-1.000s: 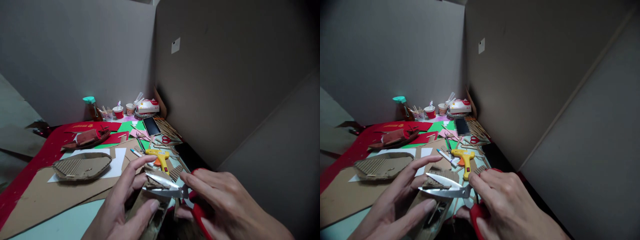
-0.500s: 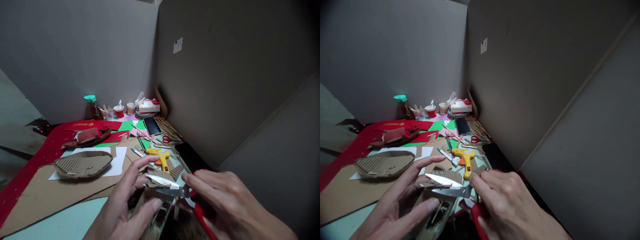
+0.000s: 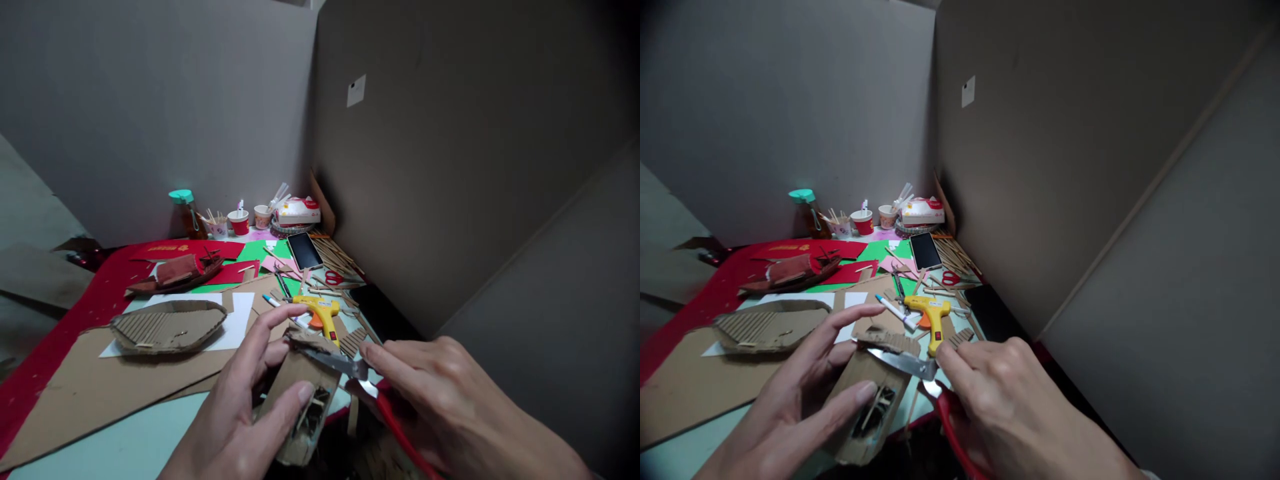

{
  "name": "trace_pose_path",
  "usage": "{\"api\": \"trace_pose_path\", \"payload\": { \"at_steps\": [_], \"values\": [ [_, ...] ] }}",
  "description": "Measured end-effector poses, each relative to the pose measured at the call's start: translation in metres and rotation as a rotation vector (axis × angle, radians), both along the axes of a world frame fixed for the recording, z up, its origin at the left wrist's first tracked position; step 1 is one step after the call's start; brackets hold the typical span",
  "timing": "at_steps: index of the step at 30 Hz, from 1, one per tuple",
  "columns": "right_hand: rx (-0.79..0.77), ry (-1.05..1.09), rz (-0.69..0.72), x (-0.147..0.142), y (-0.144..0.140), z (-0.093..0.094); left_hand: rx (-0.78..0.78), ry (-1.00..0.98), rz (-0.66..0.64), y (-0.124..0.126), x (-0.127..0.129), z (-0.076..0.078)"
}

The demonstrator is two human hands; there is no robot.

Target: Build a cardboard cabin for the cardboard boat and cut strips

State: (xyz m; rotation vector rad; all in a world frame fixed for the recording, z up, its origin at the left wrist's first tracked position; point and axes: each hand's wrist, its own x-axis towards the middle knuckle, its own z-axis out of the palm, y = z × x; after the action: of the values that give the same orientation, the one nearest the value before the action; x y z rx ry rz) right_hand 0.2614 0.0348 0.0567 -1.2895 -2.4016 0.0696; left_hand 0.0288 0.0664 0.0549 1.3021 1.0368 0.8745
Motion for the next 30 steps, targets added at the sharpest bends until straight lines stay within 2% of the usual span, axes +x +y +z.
{"api": "trace_pose_path", "payload": {
  "at_steps": [3, 6, 10, 17, 26, 30],
  "values": [
    [-0.126, 0.115, 0.019, -0.001, 0.006, 0.001, 0.054, -0.027, 0.019, 0.003, -0.003, 0.0],
    [-0.187, 0.136, 0.02, -0.004, 0.008, 0.002, 0.053, -0.06, -0.02, 0.005, -0.005, 0.0],
    [-0.134, 0.1, -0.032, -0.007, 0.005, 0.002, 0.045, -0.067, -0.032, 0.004, -0.008, 0.001],
    [-0.058, 0.08, -0.028, -0.008, 0.004, 0.001, -0.026, -0.099, -0.083, 0.004, -0.011, 0.001],
    [-0.076, 0.078, 0.041, -0.01, 0.004, -0.003, -0.015, -0.071, -0.085, 0.004, -0.017, -0.001],
    [-0.179, 0.173, 0.023, -0.014, 0.006, 0.003, 0.005, -0.076, -0.105, 0.005, -0.019, -0.002]
  ]
}}
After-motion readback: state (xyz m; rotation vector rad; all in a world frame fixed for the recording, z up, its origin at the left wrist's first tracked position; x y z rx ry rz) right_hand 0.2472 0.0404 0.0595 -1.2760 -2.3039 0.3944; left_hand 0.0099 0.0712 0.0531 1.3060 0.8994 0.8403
